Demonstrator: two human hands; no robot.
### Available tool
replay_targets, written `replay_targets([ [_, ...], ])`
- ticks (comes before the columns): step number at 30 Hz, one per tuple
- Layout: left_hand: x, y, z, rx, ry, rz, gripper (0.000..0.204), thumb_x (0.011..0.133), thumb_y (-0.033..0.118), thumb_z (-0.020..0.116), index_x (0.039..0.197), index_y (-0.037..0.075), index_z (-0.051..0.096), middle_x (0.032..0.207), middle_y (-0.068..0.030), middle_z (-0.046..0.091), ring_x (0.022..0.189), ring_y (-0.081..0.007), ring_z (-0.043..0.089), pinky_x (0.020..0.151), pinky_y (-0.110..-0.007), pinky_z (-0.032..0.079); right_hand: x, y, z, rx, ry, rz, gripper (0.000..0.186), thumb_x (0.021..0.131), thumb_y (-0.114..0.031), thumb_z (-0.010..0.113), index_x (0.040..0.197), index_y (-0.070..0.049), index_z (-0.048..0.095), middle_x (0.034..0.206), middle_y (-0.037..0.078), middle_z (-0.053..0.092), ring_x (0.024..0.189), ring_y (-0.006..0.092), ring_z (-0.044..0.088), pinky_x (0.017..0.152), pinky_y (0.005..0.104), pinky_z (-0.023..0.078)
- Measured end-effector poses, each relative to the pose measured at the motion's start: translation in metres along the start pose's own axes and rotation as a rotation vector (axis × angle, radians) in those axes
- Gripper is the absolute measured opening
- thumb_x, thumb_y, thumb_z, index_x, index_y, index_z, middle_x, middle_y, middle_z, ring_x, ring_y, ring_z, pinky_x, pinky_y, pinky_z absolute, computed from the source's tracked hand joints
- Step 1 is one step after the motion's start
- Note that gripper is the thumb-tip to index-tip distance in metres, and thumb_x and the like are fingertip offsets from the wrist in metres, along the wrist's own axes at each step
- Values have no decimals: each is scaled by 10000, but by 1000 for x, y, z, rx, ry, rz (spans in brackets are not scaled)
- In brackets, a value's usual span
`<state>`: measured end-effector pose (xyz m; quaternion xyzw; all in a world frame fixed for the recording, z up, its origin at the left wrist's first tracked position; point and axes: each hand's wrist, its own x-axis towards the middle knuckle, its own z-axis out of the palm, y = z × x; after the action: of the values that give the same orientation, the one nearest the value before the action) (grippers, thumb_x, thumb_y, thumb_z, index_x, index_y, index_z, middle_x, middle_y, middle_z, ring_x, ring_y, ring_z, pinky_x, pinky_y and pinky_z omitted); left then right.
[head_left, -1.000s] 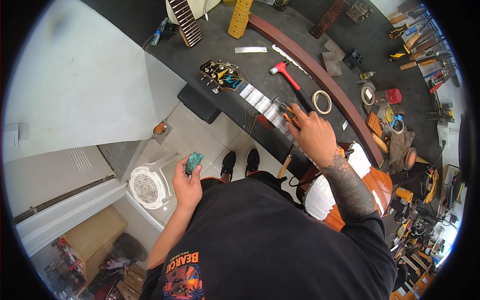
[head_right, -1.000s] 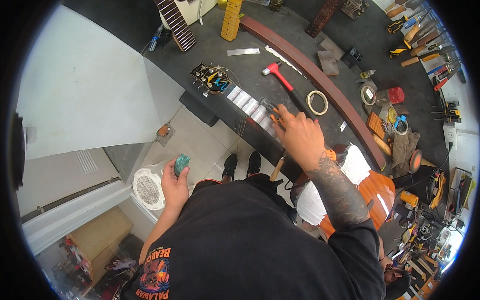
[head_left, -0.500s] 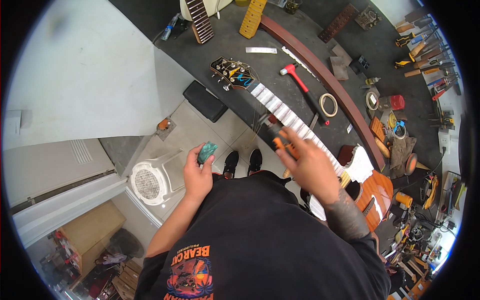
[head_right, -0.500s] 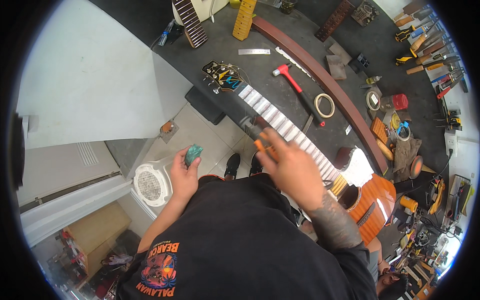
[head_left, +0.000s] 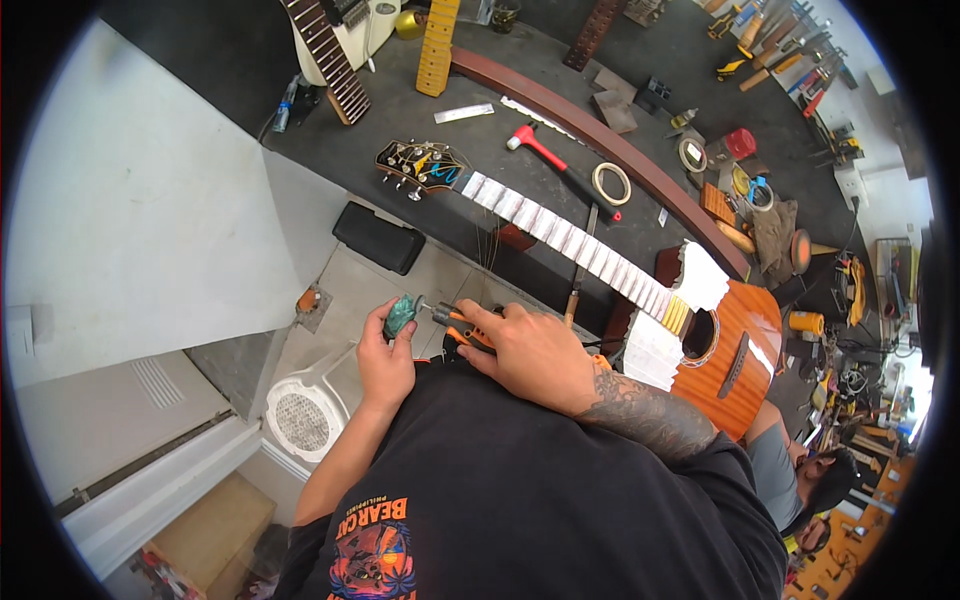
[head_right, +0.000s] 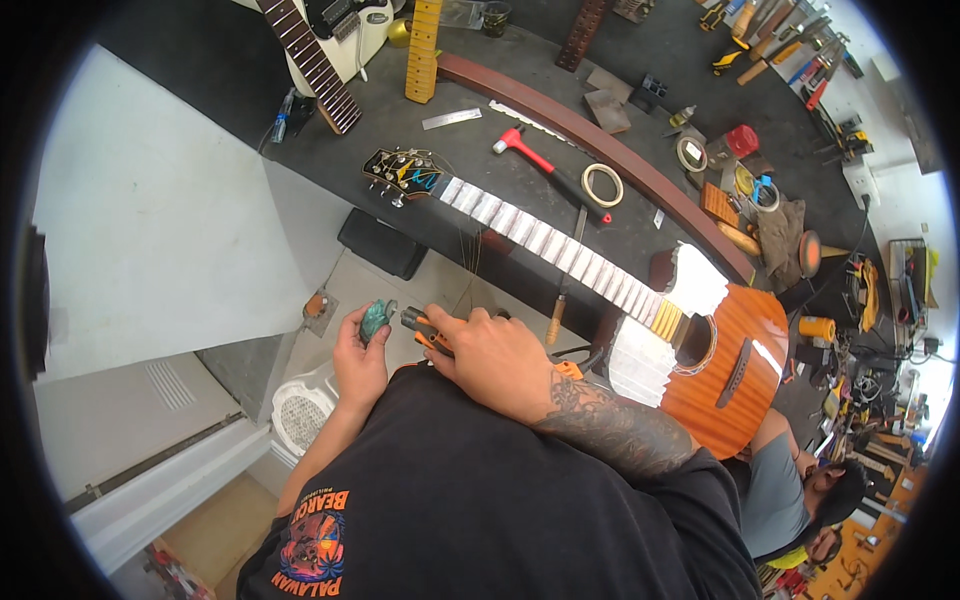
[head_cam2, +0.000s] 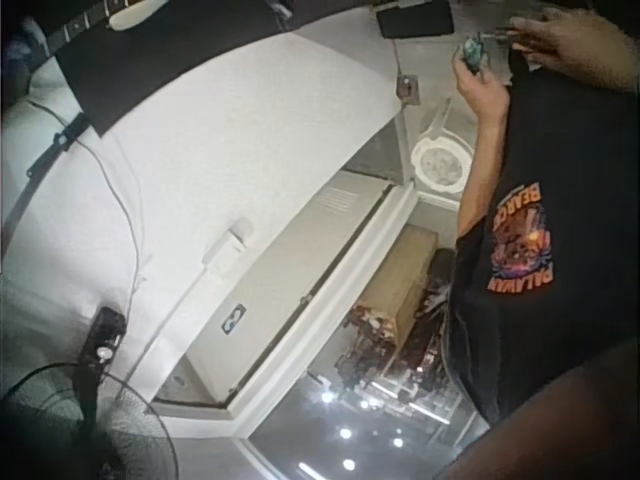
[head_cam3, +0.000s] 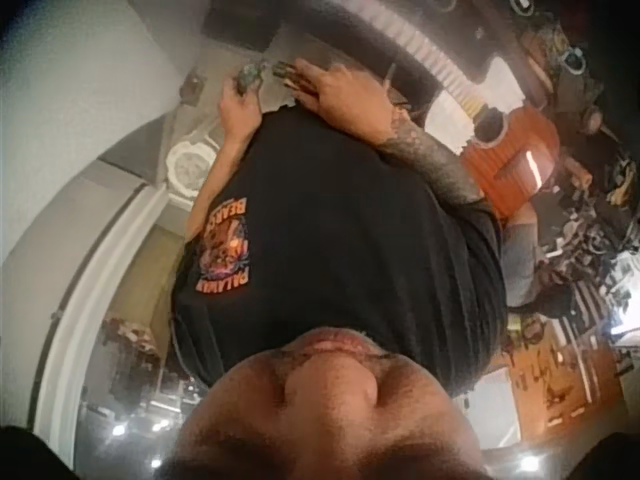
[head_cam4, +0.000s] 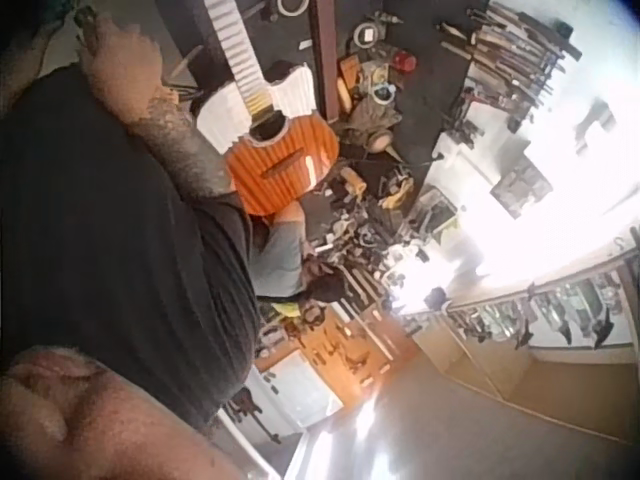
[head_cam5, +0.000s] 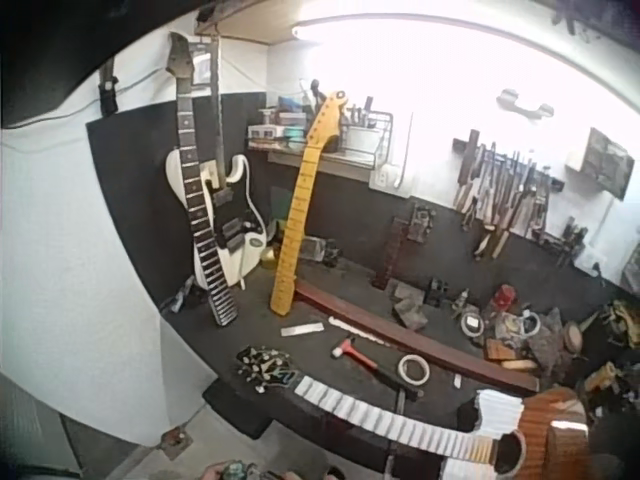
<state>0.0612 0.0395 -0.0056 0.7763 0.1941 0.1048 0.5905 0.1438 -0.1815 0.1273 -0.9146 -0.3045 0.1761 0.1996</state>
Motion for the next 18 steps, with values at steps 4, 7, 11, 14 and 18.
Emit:
replay_targets([
  [4, 1, -1, -12, -8, -37, 10, 363, 1013, 30, 753, 1360, -24, 661, 1197, -154, 778, 1085, -203, 743, 966, -339, 572, -4, -14, 7, -1, 12, 42, 452, 1059, -453, 669, 1403, -169, 593, 870, 183, 717, 747, 374, 756, 697, 479, 593],
  [7, 3, 7, -21, 3, -154, -54, 395, 1042, -34, 693, 1420, -69, 583, 1308, -141, 712, 1208, -181, 674, 1060, -325, 529, -6, -22, 11, -1, 1, 75, 520, 1053, -479, 677, 1476, -190, 587, 912, 194, 727, 785, 391, 762, 715, 490, 606],
  [11, 2, 2, -29, -4, -178, -33, 397, 1042, -30, 697, 1420, -72, 582, 1311, -144, 713, 1212, -183, 674, 1066, -329, 528, -9, -32, 12, 14, -42, 116, 576, 1052, -506, 674, 1537, -208, 585, 949, 204, 735, 816, 406, 768, 727, 502, 620],
  [14, 0, 2, -27, -5, -185, -62, 396, 1042, -23, 702, 1417, -72, 583, 1316, -146, 712, 1215, -186, 674, 1071, -332, 526, -13, -30, 14, 12, -26, 152, 577, 1043, -495, 691, 1535, -211, 589, 940, 213, 730, 794, 409, 763, 719, 507, 619],
  [18, -3, -8, -19, -9, -60, 69, 371, 1018, 43, 757, 1365, -34, 652, 1178, -155, 781, 1071, -194, 741, 959, -339, 573, -19, 9, 12, 11, 154, 130, 509, 1051, -464, 677, 1456, -168, 591, 900, 195, 721, 741, 387, 755, 691, 486, 616],
])
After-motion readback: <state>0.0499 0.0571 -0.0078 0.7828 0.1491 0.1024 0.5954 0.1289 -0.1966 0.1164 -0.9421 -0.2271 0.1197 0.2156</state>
